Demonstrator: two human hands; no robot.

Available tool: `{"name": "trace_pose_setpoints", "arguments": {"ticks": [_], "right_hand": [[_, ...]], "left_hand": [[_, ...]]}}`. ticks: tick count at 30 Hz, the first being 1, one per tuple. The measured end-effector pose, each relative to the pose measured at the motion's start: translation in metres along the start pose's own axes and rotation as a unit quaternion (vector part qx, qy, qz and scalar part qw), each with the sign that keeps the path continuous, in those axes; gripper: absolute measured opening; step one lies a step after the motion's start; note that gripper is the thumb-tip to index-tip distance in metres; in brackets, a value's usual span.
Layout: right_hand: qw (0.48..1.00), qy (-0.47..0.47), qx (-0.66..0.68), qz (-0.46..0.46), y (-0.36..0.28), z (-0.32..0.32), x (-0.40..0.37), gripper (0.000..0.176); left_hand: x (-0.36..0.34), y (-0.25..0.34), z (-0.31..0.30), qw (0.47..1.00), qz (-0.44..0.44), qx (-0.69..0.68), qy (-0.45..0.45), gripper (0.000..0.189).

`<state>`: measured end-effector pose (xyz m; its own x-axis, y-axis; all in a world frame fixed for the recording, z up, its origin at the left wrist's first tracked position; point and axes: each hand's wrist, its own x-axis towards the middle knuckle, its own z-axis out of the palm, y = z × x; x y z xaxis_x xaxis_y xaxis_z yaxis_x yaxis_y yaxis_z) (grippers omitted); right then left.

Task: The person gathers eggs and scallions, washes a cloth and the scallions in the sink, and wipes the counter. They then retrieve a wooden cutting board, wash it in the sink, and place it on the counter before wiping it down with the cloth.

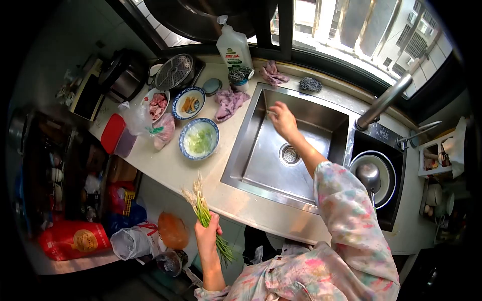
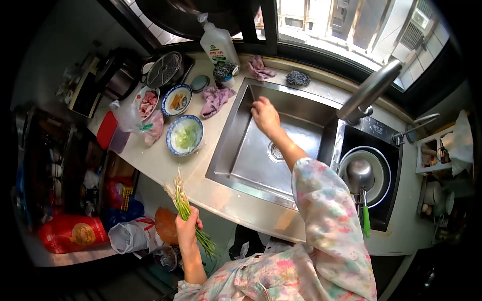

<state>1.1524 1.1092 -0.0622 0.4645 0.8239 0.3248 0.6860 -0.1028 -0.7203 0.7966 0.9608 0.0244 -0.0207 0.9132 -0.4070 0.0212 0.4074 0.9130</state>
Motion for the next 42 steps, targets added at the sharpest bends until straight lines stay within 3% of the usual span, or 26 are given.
{"name": "trace_pose_setpoints", "arguments": {"ticks": [4, 6, 8, 10, 12, 14, 15, 17, 18, 19, 20, 21, 22, 23, 25, 26, 29, 31, 36, 40, 42], "right_hand": [[0.997, 0.054, -0.034, 0.038, 0.031, 0.035, 0.085, 0.024], [0.972, 0.158, -0.1, -0.143, 0.042, 0.047, 0.12, 0.031], [0.958, 0.174, -0.128, -0.19, 0.103, 0.087, 0.163, 0.033], [0.964, 0.044, -0.258, 0.041, 0.068, 0.075, 0.165, 0.035], [0.956, -0.023, -0.292, 0.03, 0.071, 0.07, 0.171, 0.035], [0.955, 0.01, -0.28, 0.098, 0.037, 0.052, 0.148, 0.035], [0.976, -0.044, -0.103, 0.185, 0.013, 0.034, 0.133, 0.031], [0.979, -0.066, 0.117, 0.152, -0.009, 0.002, 0.072, 0.025], [0.97, -0.01, 0.164, 0.179, -0.045, -0.009, 0.029, 0.027], [0.982, -0.034, 0.147, 0.118, -0.072, -0.026, -0.007, 0.024], [0.994, 0.043, -0.019, -0.103, -0.066, -0.025, -0.048, 0.02], [0.998, 0.056, 0.017, -0.035, -0.099, -0.016, -0.087, 0.015], [0.992, -0.008, -0.002, -0.125, -0.117, -0.004, -0.116, 0.011], [0.99, -0.025, 0.105, -0.095, -0.126, 0.03, -0.154, 0.014], [0.989, -0.128, 0.006, -0.069, -0.161, 0.058, -0.206, 0.025], [0.969, -0.141, -0.119, -0.162, -0.162, 0.068, -0.221, 0.034], [0.963, -0.144, -0.158, -0.163, -0.143, 0.062, -0.227, 0.046], [0.965, -0.1, -0.214, -0.114, -0.119, 0.032, -0.249, 0.046], [0.952, -0.068, -0.285, 0.085, -0.073, -0.081, -0.318, 0.048], [0.937, 0.078, -0.317, 0.122, -0.029, -0.136, -0.348, 0.037], [0.95, 0.136, -0.256, 0.118, -0.038, -0.165, -0.356, 0.031]], "left_hand": [[0.044, 0.006, -0.005, 0.999, -0.023, -0.022, -0.012, 0.015], [0.073, 0.006, -0.014, 0.999, -0.013, -0.023, -0.036, 0.015], [0.093, 0.016, -0.022, 0.999, -0.014, -0.016, -0.036, 0.015], [0.112, 0.018, -0.037, 1.0, -0.011, -0.005, -0.025, 0.014], [0.128, 0.024, -0.046, 1.0, -0.006, 0.0, -0.025, 0.013], [0.143, 0.032, -0.052, 0.999, 0.001, -0.002, -0.036, 0.012], [0.15, 0.032, -0.057, 0.999, -0.026, -0.004, -0.034, 0.012], [0.165, 0.031, -0.066, 0.997, -0.074, -0.013, -0.033, 0.012], [0.17, 0.031, -0.068, 0.996, -0.071, -0.015, -0.045, 0.012], [0.175, 0.034, -0.068, 0.996, -0.066, -0.017, -0.057, 0.012], [0.178, 0.035, -0.066, 0.995, -0.059, -0.02, -0.072, 0.012], [0.18, 0.035, -0.062, 0.995, -0.061, -0.023, -0.074, 0.013], [0.179, 0.035, -0.057, 0.994, -0.069, -0.021, -0.083, 0.013], [0.177, 0.034, -0.051, 0.993, -0.076, -0.019, -0.092, 0.013], [0.166, 0.034, -0.037, 0.989, -0.086, -0.024, -0.114, 0.014], [0.158, 0.036, -0.03, 0.987, -0.086, -0.032, -0.135, 0.014], [0.134, 0.034, -0.019, 0.981, -0.085, -0.04, -0.171, 0.015], [0.118, 0.027, -0.011, 0.979, -0.082, -0.028, -0.183, 0.014], [0.084, 0.011, 0.011, 0.972, -0.104, 0.009, -0.211, 0.015], [0.05, -0.001, 0.043, 0.957, -0.087, 0.041, -0.273, 0.015], [0.036, -0.002, 0.055, 0.949, -0.087, 0.066, -0.297, 0.015]]}}
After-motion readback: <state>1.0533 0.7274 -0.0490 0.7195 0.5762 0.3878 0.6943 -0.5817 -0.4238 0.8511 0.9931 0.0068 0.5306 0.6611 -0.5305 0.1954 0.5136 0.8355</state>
